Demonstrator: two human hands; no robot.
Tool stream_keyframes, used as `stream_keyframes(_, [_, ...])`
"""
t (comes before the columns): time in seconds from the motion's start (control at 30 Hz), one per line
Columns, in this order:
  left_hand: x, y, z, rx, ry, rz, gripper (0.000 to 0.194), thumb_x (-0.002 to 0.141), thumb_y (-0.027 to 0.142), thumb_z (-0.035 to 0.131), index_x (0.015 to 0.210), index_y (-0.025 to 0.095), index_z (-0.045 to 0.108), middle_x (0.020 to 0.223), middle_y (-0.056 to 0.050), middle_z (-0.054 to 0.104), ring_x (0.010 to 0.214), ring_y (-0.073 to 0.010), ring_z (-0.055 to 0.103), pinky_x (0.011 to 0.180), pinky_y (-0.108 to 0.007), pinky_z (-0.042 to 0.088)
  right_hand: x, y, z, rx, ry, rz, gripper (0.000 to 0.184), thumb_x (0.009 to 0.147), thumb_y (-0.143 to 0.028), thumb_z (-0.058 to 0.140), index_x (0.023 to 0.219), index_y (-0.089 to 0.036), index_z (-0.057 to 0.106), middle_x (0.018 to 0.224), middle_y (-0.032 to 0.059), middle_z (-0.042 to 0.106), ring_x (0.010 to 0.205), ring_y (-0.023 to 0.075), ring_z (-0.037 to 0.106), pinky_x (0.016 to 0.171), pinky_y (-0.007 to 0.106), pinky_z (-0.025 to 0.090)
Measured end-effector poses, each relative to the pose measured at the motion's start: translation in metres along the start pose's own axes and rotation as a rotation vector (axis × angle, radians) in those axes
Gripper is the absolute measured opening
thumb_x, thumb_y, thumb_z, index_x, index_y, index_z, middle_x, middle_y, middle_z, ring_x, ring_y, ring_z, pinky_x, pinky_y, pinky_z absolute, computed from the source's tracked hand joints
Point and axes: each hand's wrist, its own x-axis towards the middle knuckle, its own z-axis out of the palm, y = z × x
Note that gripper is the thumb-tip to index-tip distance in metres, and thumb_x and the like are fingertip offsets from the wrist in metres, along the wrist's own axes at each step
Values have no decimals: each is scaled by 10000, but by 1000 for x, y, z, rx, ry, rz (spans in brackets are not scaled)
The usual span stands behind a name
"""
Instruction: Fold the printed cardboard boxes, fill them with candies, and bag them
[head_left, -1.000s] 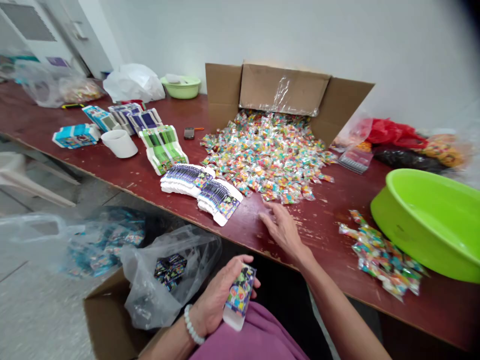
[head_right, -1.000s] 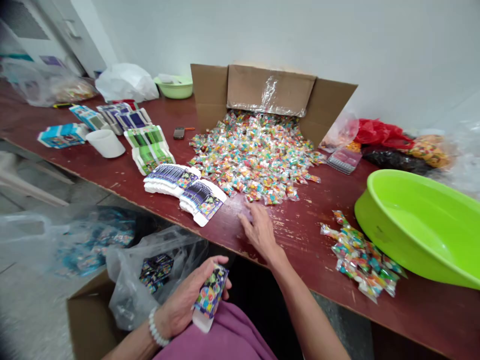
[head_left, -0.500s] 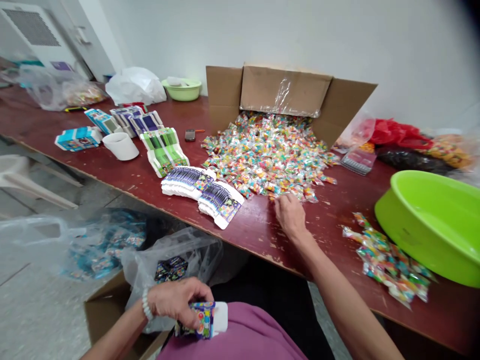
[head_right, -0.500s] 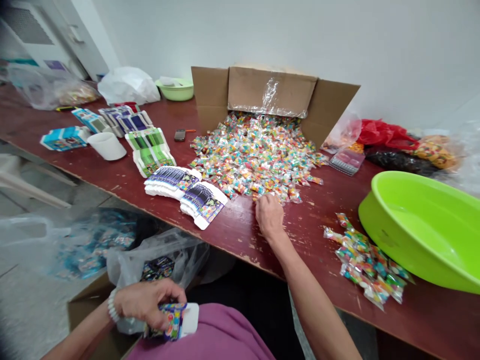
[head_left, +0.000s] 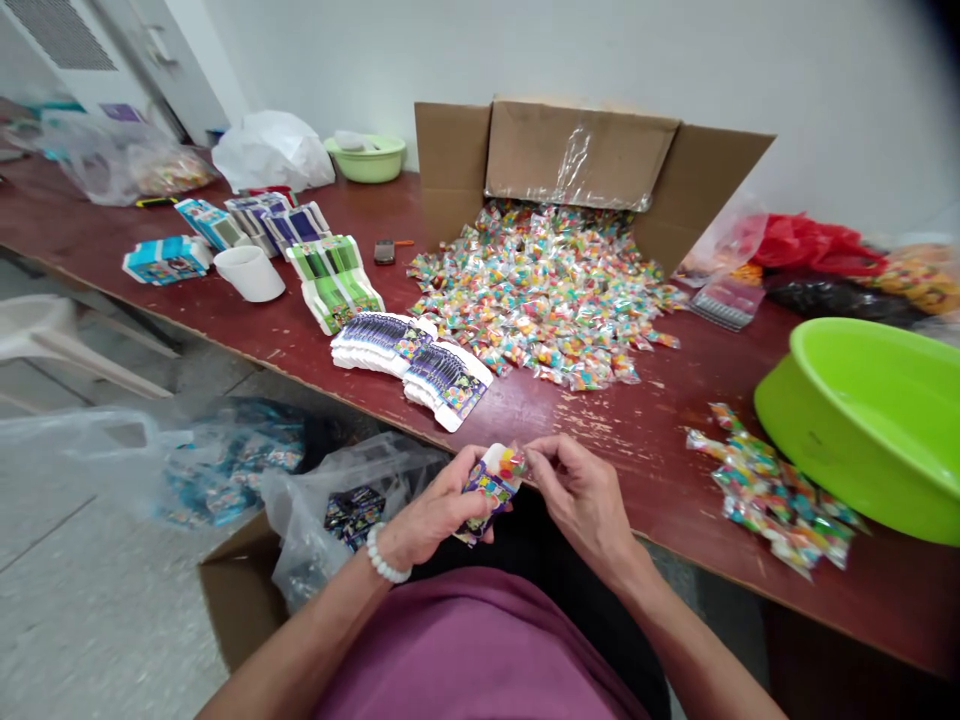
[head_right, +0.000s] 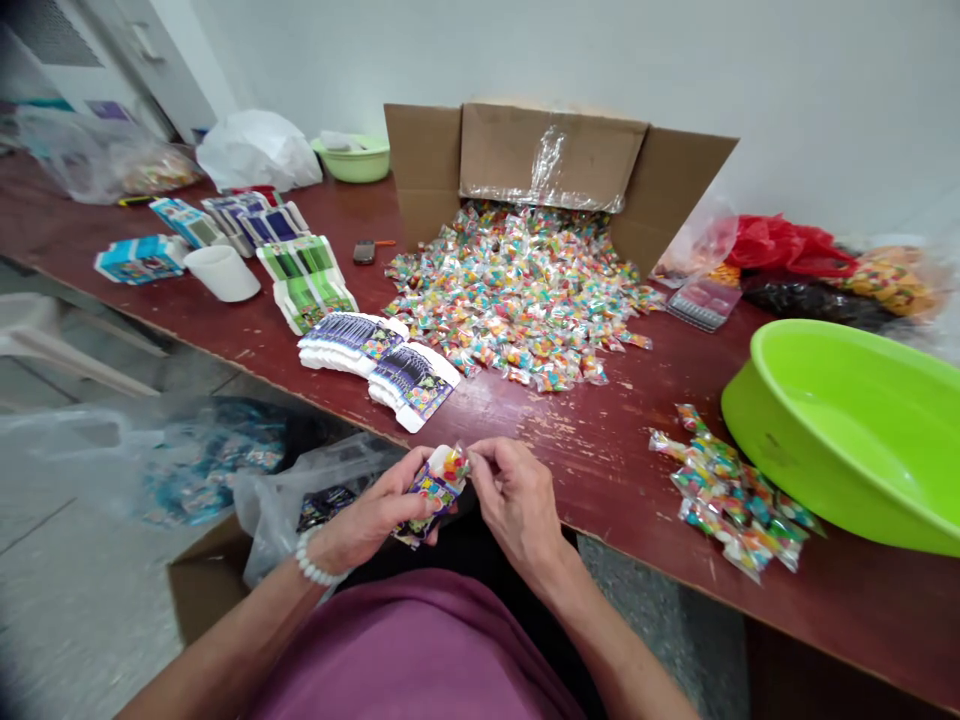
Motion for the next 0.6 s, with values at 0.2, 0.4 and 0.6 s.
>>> stream_keyframes(0.2, [2, -2, 9, -214, 101, 1, 376, 907, 505, 510, 1065, 172, 586, 843, -45, 639, 627, -144, 613, 492, -228, 503, -5, -7, -1, 274, -116, 55, 194, 917, -377, 606, 911, -233, 736, 867, 48, 643, 800, 191, 597, 710, 300, 479])
stream_keyframes(0.4, [3, -6, 16, -316, 178, 88, 407, 872, 472, 598, 1154, 179, 597, 871, -43, 654, 653, -173, 646, 432, -237, 524, -8, -10, 7, 723, -243, 379, 384, 805, -441, 751, 1101, -216, 655, 964, 38, 679, 710, 145, 605, 618, 251, 506])
stream_keyframes(0.6, [1, -9, 18, -355, 199, 67, 352, 883, 432, 622, 1146, 199, 590, 863, -20, 651, 596, -143, 636, 421, -229, 535, -13, -3, 15, 487, -187, 163, 177, 905, -372, 661, 929, -202, 706, 832, 26, 684, 667, 151, 621, 598, 259, 507])
